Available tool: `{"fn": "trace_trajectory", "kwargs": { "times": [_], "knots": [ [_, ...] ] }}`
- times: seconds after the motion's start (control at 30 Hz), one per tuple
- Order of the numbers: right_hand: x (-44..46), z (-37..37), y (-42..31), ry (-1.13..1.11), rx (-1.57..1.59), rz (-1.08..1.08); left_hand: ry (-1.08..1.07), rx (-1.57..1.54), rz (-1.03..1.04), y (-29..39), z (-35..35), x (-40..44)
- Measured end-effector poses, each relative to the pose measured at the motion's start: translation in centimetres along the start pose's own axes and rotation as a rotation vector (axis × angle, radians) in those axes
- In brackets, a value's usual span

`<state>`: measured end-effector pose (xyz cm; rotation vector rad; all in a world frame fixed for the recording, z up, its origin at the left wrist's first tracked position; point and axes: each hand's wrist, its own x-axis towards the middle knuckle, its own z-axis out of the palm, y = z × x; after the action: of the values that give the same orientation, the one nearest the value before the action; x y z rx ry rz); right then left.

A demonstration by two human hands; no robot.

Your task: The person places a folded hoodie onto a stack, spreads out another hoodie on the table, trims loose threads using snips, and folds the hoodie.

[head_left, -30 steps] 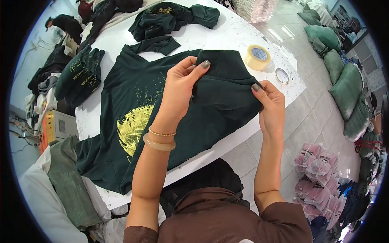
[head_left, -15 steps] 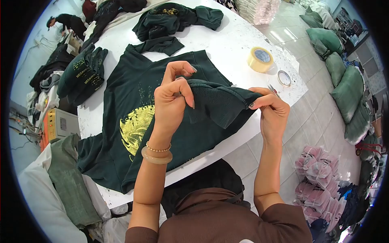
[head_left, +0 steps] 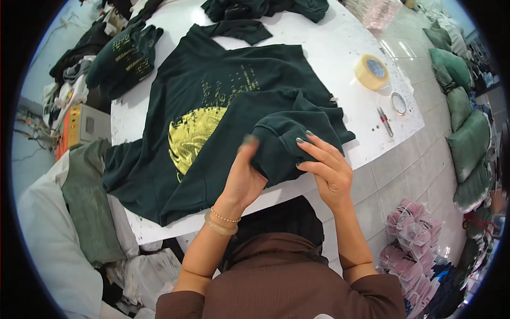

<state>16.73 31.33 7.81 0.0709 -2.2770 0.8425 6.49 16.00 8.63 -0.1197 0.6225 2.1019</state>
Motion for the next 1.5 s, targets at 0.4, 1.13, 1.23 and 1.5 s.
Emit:
{"fn": "trace_trajectory", "kwargs": {
  "times": [0.4,1.13,1.23,1.5],
  "knots": [
    [-0.9,0.1,-1.3,-0.103,-0.008,-0.069,0.145,0.105,0.047,2.8,1.4,-1.7],
    [-3.8,7.2,0.1,-0.402,-0.147,0.006,1.062,1.633,0.488,18.4,-19.6,-11.4],
    [-4.6,7.3,0.0,-0.4,-0.149,0.082,0.868,1.958,0.927,14.9,-12.2,-5.6],
    [-4.7,6.6,-0.2,-0.331,-0.168,0.059,0.357,2.278,1.16,4.5,-8.4,14.7]
  ]
}}
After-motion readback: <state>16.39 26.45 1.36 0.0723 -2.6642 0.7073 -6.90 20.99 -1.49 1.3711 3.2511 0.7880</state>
